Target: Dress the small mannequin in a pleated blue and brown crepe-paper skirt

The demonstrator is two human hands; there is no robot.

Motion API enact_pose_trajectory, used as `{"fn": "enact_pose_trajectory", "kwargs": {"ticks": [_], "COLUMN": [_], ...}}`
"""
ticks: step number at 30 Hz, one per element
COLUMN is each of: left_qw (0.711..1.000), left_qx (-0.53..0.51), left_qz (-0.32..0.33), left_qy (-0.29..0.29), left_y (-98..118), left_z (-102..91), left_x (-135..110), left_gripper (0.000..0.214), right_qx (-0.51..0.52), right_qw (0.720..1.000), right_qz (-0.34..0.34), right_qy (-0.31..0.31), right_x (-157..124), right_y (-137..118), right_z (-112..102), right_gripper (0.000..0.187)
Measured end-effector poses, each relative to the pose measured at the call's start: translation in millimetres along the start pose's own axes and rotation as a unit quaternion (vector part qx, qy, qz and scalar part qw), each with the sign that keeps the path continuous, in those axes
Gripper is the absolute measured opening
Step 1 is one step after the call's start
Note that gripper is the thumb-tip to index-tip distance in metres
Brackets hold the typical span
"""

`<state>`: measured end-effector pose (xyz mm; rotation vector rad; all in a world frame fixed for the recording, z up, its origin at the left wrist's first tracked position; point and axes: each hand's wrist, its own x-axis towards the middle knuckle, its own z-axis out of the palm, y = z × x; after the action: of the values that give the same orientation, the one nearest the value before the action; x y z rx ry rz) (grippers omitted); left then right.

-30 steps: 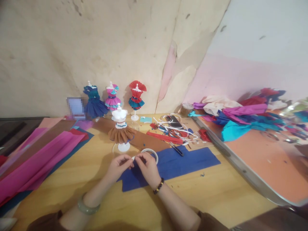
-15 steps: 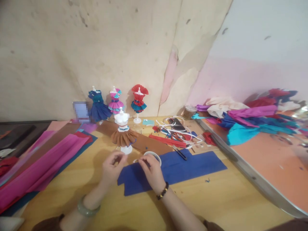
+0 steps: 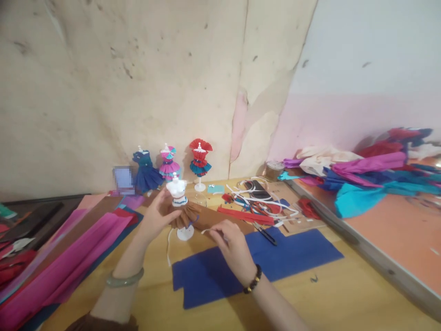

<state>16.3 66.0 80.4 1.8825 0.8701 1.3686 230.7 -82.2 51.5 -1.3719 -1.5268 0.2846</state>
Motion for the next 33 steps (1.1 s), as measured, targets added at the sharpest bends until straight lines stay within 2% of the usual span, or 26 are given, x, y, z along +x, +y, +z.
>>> {"fn": "enact_pose_trajectory", "kwargs": {"ticks": [5, 9, 13, 18, 22, 26, 29, 33], "left_qw": [0.994, 0.995, 0.996, 0.993, 0.985, 0.977, 0.970, 0.967], "left_qx": [-0.061, -0.038, -0.010, 0.071, 0.132, 0.173, 0.192, 0.191], "left_qz": [-0.059, -0.073, -0.067, -0.050, -0.006, 0.001, -0.005, -0.020], "left_qy": [-0.066, -0.048, -0.058, -0.076, -0.107, -0.128, -0.148, -0.165], "left_y": [12.2, 21.7, 35.0, 64.7, 86.2, 102.8, 111.9, 117.5], "left_z": [8.3, 12.2, 13.8, 15.2, 15.3, 15.3, 15.4, 14.9], "left_x": [5.5, 3.2, -2.6, -11.3, -18.3, -24.3, -27.3, -28.5], "left_gripper": [0.058, 0.043, 0.031, 0.027, 0.019, 0.019, 0.016, 0.015], "right_qx": [0.017, 0.021, 0.006, 0.001, 0.023, 0.100, 0.176, 0.242], "right_qw": [1.000, 0.997, 0.994, 0.992, 0.995, 0.995, 0.980, 0.960], "right_qz": [-0.024, -0.073, -0.111, -0.128, -0.085, 0.017, 0.085, 0.125], "right_qy": [-0.011, -0.007, -0.006, 0.022, 0.037, 0.015, -0.022, -0.060], "right_x": [32.5, 48.4, 50.4, 43.5, 39.1, 39.2, 41.2, 42.3], "right_y": [-8.2, -20.2, -32.0, -48.0, -60.2, -67.3, -67.5, -65.9], "right_z": [0.8, 7.0, 4.7, -14.4, -25.6, -26.8, -24.6, -20.9], "right_gripper": [0.021, 0.017, 0.015, 0.015, 0.017, 0.022, 0.028, 0.036]}}
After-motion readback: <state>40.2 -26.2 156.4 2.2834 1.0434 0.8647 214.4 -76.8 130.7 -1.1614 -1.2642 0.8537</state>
